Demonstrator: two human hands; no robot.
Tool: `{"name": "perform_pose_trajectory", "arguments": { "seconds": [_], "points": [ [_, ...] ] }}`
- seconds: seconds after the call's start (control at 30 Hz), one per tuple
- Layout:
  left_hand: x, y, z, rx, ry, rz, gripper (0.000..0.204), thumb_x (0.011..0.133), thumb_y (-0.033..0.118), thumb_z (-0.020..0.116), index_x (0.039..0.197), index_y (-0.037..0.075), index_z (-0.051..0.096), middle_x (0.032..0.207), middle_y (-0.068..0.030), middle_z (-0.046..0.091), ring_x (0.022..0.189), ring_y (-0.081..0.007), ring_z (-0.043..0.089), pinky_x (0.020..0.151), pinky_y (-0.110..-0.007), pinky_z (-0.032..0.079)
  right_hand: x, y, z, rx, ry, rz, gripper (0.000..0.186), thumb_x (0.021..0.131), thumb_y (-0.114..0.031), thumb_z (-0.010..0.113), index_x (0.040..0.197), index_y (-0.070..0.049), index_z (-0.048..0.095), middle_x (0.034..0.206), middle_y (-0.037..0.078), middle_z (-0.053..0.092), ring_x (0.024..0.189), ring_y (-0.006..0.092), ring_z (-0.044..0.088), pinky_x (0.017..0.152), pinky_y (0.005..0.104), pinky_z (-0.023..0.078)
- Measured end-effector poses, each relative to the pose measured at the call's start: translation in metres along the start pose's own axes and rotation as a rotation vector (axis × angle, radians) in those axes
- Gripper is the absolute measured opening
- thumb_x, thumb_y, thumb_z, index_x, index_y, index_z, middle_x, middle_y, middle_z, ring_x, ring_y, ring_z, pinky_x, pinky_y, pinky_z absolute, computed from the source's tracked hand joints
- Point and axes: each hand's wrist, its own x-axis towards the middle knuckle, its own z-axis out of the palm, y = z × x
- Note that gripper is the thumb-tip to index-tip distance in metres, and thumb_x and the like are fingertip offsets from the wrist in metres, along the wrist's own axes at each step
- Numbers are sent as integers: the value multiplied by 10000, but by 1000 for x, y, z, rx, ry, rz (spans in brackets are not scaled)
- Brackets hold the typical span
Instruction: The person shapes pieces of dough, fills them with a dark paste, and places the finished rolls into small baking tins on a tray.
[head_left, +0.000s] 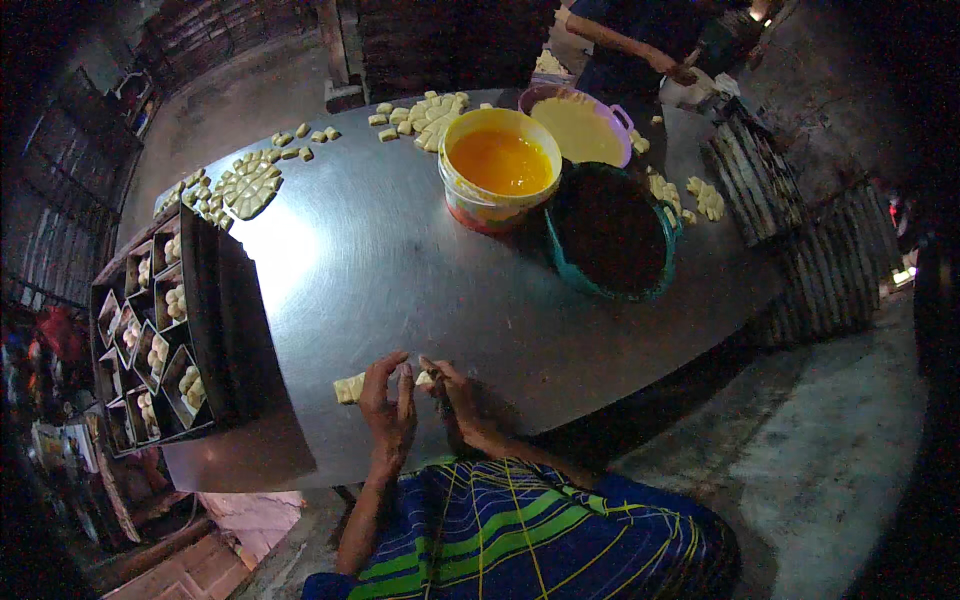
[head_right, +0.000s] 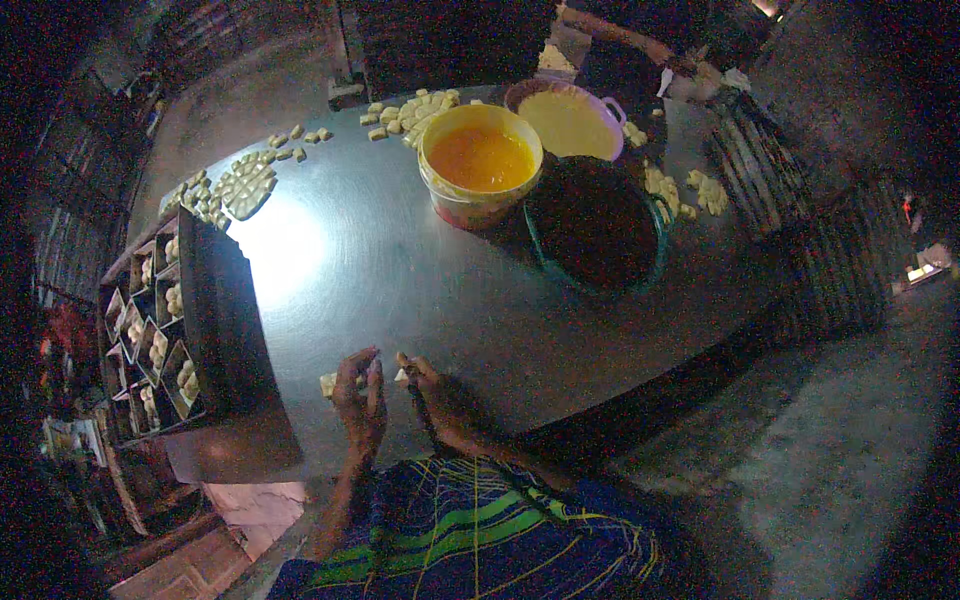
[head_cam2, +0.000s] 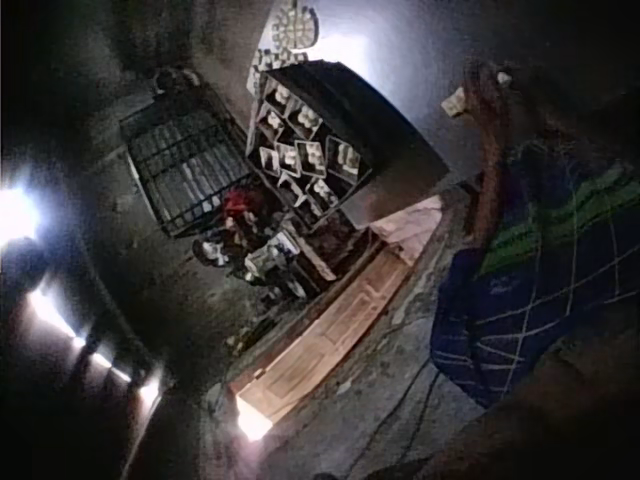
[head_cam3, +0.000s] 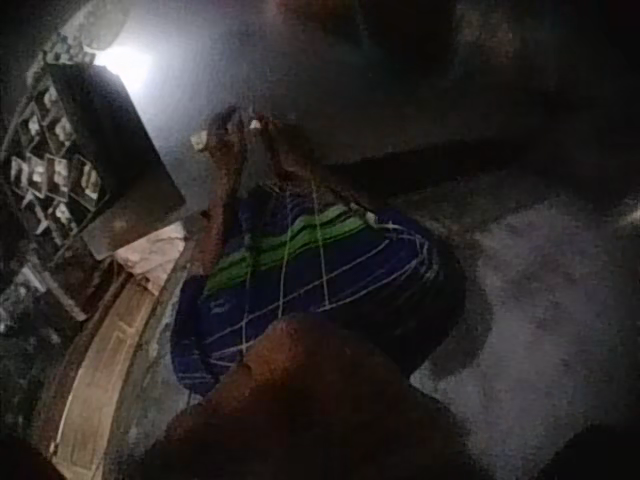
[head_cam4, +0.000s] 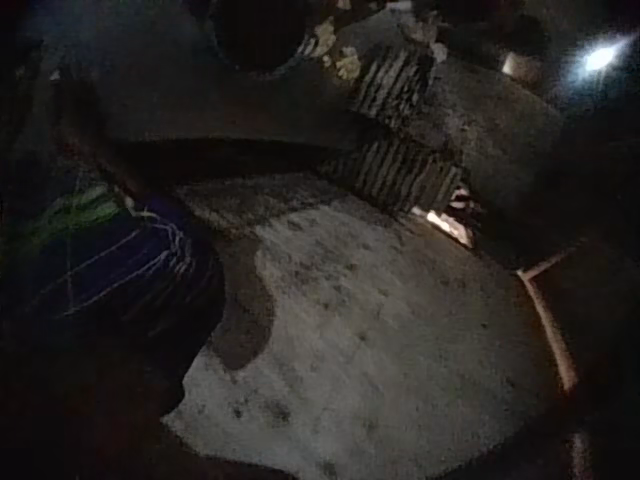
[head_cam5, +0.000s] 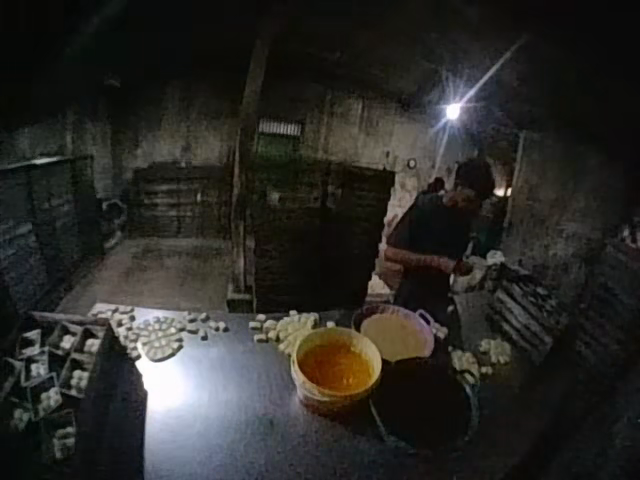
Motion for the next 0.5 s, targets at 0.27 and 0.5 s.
{"name": "perform_pose_trajectory", "arguments": {
  "seconds": [0.27, 0.5],
  "points": [
    [13, 38, 15, 14, -51, 200, 240, 872, 46, 644, 1112, 43, 632, 1045, -139, 660, 957, -302, 650, 840, -392, 508, -6, -61, -18, 530, -153, -279, 214, 922, -111, 534, 1078, 1, 629, 1121, 77, 632, 1047, 185, 622, 874, 344, 533],
    [20, 78, 34, 185, -189, 722, 197, 815, 146, 719, 951, 16, 660, 866, -131, 657, 779, -311, 644, 790, -384, 508, -27, -88, -44, 764, -280, -131, 295, 928, -287, 609, 1029, -17, 672, 1015, 70, 676, 930, 176, 632, 807, 313, 524]
  ]
}}
